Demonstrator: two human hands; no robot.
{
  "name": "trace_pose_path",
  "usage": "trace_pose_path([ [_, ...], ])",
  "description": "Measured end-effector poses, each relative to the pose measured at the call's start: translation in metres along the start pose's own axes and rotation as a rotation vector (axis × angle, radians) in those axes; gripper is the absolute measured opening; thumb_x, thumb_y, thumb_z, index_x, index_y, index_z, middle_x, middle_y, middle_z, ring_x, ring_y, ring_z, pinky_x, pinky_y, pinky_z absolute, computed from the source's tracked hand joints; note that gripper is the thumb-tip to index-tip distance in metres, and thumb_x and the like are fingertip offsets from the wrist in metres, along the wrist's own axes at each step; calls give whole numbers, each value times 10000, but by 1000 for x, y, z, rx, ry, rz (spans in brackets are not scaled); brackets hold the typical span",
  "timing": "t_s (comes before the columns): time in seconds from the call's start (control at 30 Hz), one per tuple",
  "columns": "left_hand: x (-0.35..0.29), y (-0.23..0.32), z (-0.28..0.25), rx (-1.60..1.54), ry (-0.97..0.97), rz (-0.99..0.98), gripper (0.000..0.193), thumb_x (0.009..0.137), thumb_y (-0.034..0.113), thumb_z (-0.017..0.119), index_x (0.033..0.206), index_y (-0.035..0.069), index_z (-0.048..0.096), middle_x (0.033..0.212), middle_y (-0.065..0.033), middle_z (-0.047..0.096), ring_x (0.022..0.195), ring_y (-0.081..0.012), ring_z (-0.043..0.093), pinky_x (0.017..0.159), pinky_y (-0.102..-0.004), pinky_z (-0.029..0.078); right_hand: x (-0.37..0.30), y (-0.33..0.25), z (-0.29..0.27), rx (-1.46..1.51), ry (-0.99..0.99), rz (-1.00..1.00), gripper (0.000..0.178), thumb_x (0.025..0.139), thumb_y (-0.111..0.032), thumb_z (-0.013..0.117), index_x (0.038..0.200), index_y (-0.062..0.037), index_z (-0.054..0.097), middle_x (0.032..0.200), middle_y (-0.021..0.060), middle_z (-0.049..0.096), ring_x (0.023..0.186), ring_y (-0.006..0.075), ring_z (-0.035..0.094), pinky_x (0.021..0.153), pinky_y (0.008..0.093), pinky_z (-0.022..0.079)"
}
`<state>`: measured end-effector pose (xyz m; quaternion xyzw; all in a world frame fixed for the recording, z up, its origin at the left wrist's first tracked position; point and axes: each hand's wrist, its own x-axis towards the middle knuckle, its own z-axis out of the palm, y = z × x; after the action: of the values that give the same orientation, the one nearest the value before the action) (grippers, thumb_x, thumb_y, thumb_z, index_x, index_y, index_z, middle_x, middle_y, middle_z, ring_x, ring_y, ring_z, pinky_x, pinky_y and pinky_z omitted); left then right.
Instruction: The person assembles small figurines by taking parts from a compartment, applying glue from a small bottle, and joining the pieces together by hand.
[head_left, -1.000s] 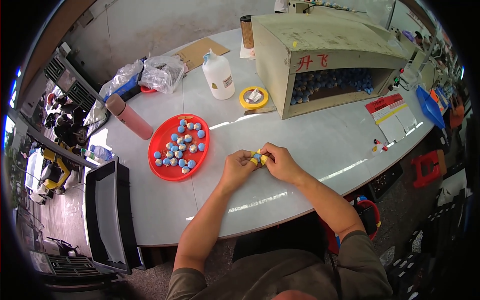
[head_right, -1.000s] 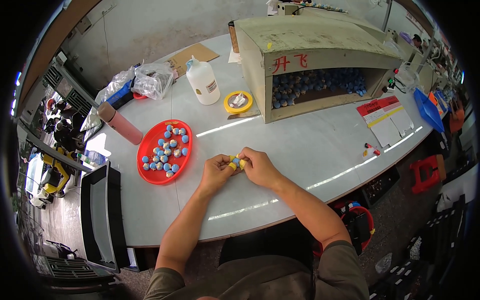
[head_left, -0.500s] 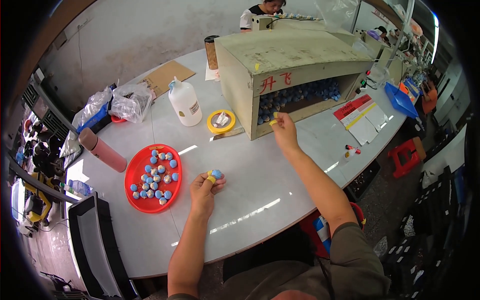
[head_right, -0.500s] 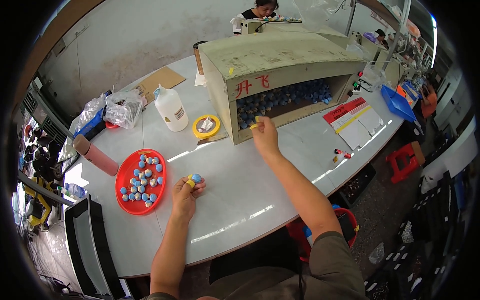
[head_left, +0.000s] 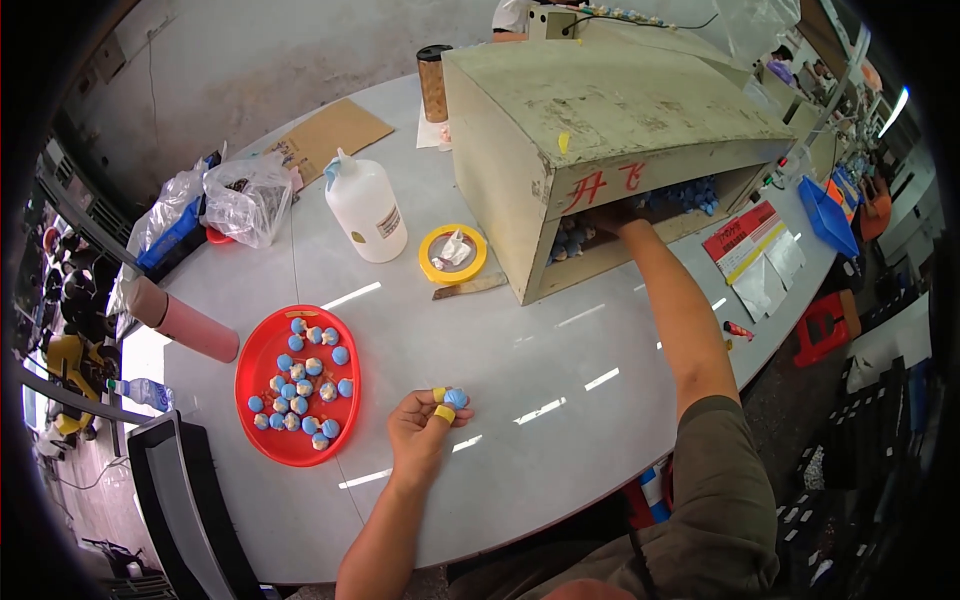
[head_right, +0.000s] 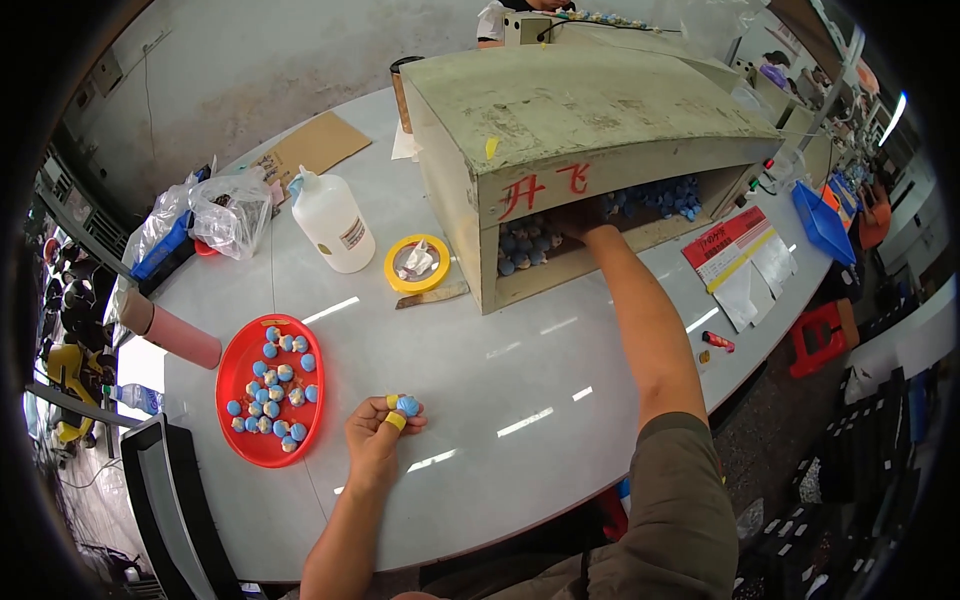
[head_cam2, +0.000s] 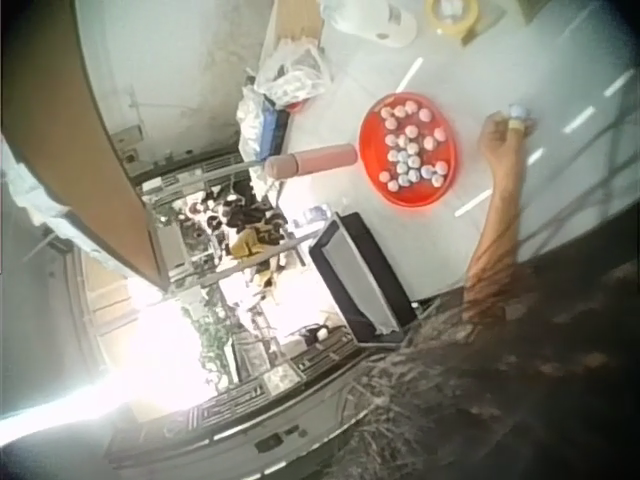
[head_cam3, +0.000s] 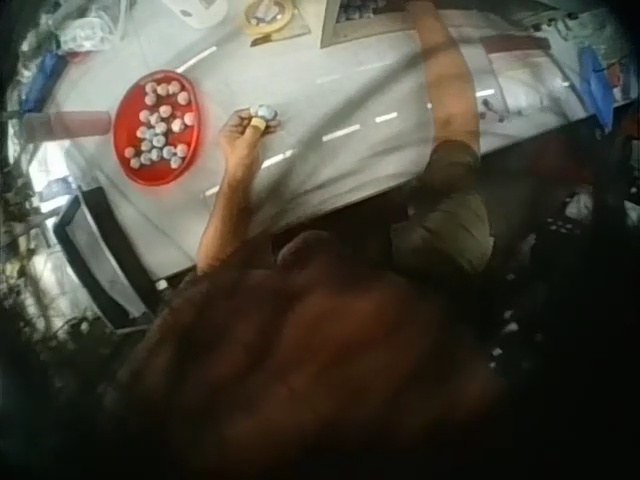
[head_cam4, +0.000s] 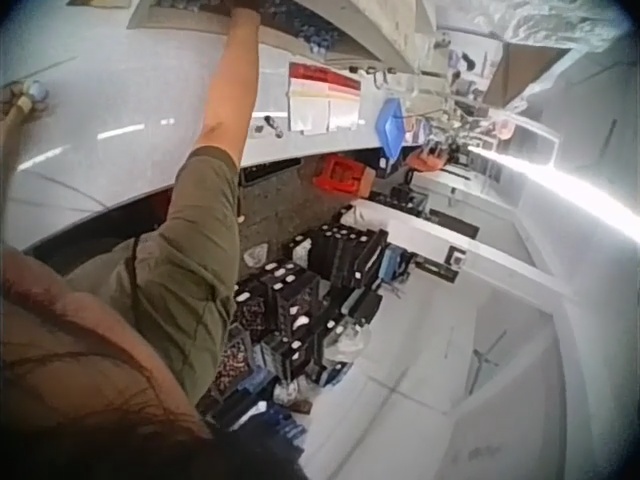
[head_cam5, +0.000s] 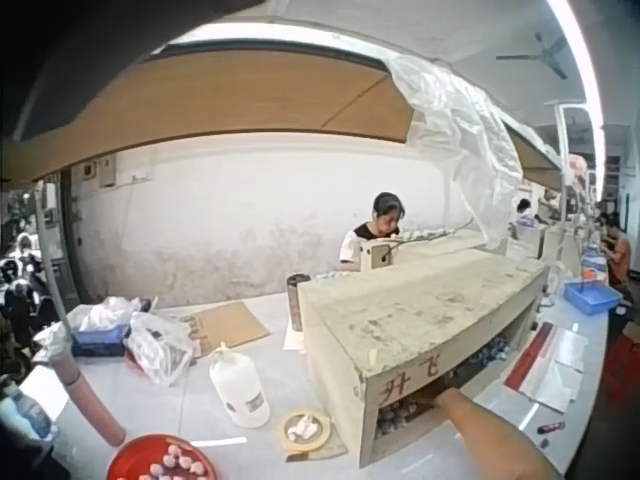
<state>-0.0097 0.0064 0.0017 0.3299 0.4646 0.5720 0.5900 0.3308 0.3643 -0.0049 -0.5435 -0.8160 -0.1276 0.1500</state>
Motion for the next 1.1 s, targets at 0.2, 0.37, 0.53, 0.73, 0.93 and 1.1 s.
trace_pose_path([
  [0.2, 3, -2, 1, 40, 22, 6, 155, 917, 19, 567, 1050, -59, 584, 973, -164, 682, 821, -204, 686, 755, -311, 556, -61, -25, -39, 179, 200, 24, 438, 806, -250, 597, 1204, -67, 594, 1214, 171, 596, 1149, 368, 531, 982, 457, 433],
  [0.37, 2, 2, 7, 76, 52, 25, 139, 915, 29, 569, 1026, -50, 595, 956, -157, 684, 798, -205, 683, 737, -307, 556, -71, -59, -46, 343, 70, -77, 484, 753, -221, 628, 1212, -72, 592, 1204, 170, 590, 1152, 371, 528, 979, 458, 427],
  [0.53, -7, 1, 3, 80, 80, 78, 137, 917, 39, 577, 1025, -44, 596, 944, -150, 687, 783, -204, 682, 725, -309, 557, -21, -42, -50, 153, 99, -96, 476, 819, -340, 598, 1232, -102, 596, 1245, 161, 588, 1185, 351, 522, 1007, 473, 390],
  [0.73, -4, -10, 8, 149, 78, 119, 122, 917, 51, 595, 1023, -9, 592, 946, -142, 692, 757, -195, 685, 697, -314, 568, 5, 58, -19, 48, 138, 253, 538, 879, -506, 527, 1250, -122, 596, 1269, 129, 595, 1227, 337, 500, 1032, 476, 360],
  [0.93, -3, -7, 5, 140, 115, 95, 117, 909, 18, 603, 1018, -19, 583, 964, -155, 684, 769, -221, 700, 712, -339, 591, 2, -16, -61, 60, -208, 29, 557, 818, -497, 594, 1219, -110, 593, 1259, 144, 592, 1194, 346, 517, 1024, 472, 368],
  [1.1, -4, -11, 0, 151, 142, 142, 101, 905, 4, 590, 1003, -10, 571, 980, -168, 672, 782, -218, 693, 700, -346, 596, 3, -15, -58, 117, -100, 98, 570, 833, -492, 571, 1257, -113, 583, 1264, 160, 583, 1212, 335, 514, 1037, 461, 372],
])
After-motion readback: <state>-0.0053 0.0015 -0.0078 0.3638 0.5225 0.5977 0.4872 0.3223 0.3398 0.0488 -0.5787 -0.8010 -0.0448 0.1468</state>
